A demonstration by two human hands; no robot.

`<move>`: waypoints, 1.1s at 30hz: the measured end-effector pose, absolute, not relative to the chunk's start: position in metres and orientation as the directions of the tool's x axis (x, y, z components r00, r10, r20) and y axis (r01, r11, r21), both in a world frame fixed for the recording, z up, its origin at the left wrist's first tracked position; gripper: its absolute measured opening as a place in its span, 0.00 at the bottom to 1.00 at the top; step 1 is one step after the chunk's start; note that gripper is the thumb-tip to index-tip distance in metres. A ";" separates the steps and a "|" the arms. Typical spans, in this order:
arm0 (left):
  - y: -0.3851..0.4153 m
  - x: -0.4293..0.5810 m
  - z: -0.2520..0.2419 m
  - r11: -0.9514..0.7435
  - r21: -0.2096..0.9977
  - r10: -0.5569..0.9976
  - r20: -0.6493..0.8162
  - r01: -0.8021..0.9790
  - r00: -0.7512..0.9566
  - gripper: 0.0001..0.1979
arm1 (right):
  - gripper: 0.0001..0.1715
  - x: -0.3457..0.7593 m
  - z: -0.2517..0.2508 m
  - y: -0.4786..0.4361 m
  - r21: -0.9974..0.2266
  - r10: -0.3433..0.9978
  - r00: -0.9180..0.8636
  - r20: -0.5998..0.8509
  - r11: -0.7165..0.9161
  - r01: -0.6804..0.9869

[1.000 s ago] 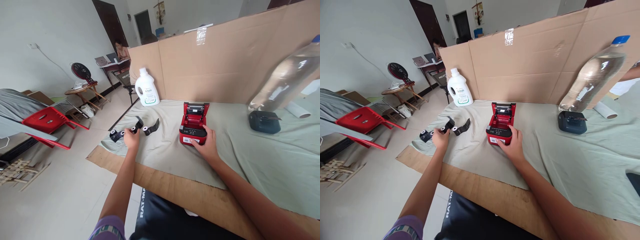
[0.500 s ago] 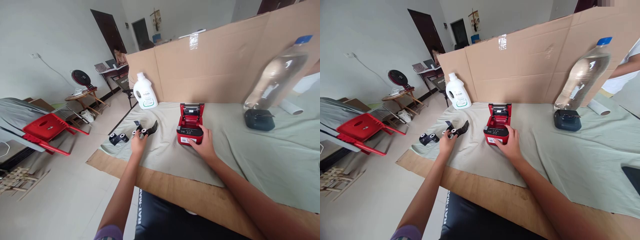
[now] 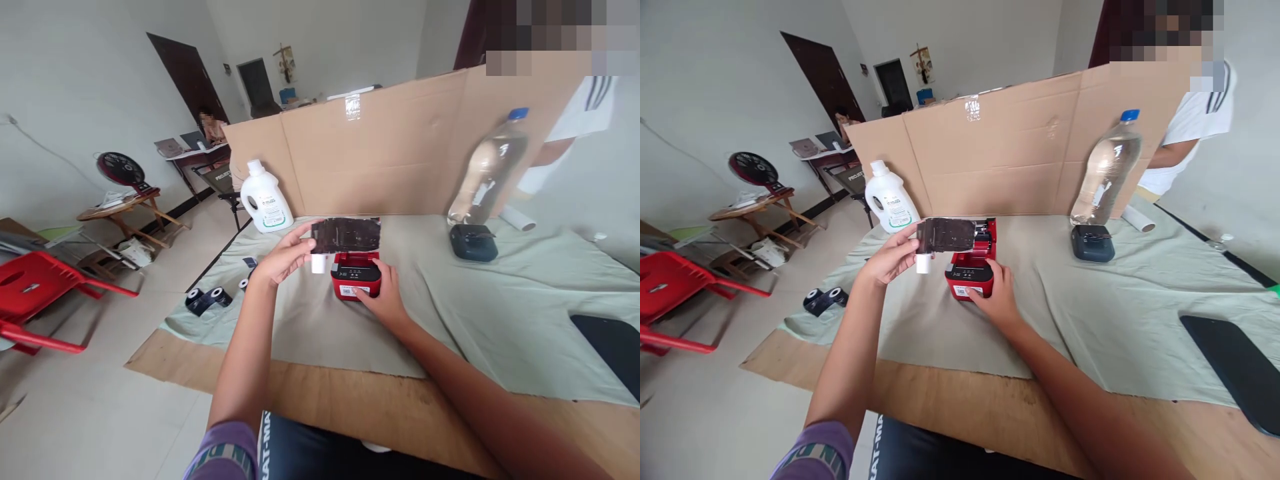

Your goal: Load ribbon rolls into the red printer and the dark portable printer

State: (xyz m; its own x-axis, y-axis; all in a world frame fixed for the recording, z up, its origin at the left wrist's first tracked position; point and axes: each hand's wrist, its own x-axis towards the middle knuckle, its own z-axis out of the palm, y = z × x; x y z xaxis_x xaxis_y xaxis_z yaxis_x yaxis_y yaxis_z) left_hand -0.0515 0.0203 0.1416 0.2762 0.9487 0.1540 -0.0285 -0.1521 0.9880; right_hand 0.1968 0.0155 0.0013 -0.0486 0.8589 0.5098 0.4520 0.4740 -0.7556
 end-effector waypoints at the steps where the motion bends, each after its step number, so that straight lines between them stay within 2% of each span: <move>1: 0.032 -0.039 0.145 -0.157 0.987 0.921 0.141 0.016 0.363 0.34 | 0.43 0.197 0.001 0.015 -0.755 0.858 -0.050 0.511 0.476 0.450; 4: 0.061 -0.004 0.140 -0.234 0.953 0.853 0.109 0.189 0.510 0.32 | 0.45 0.197 -0.004 0.018 -0.742 0.845 -0.045 0.532 0.492 0.456; 8: 0.081 0.018 0.118 -0.371 0.878 0.840 0.178 0.302 0.513 0.26 | 0.44 0.198 -0.011 0.022 -0.743 0.855 -0.067 0.514 0.483 0.463; 13: 0.087 0.018 0.107 -0.421 0.861 0.849 0.263 0.285 0.458 0.24 | 0.45 0.198 -0.003 0.019 -0.759 0.860 -0.061 0.506 0.478 0.442; 19: 0.089 0.038 0.096 -0.436 0.886 0.850 0.347 0.159 0.396 0.23 | 0.48 0.198 -0.004 0.019 -0.755 0.854 -0.071 0.516 0.492 0.434; 25: 0.087 0.048 0.086 -0.447 0.826 0.830 0.241 0.342 0.502 0.23 | 0.50 0.198 -0.007 0.017 -0.806 0.915 -0.062 0.398 0.382 0.452; 30: 0.084 0.039 0.095 -0.507 0.784 0.804 0.280 0.358 0.524 0.25 | 0.53 0.199 -0.008 0.016 -0.806 0.913 -0.064 0.402 0.386 0.449; 33: 0.084 0.027 0.102 -0.494 0.734 0.822 0.221 0.466 0.525 0.29 | 0.54 0.199 -0.009 0.016 -0.792 0.902 -0.062 0.428 0.407 0.455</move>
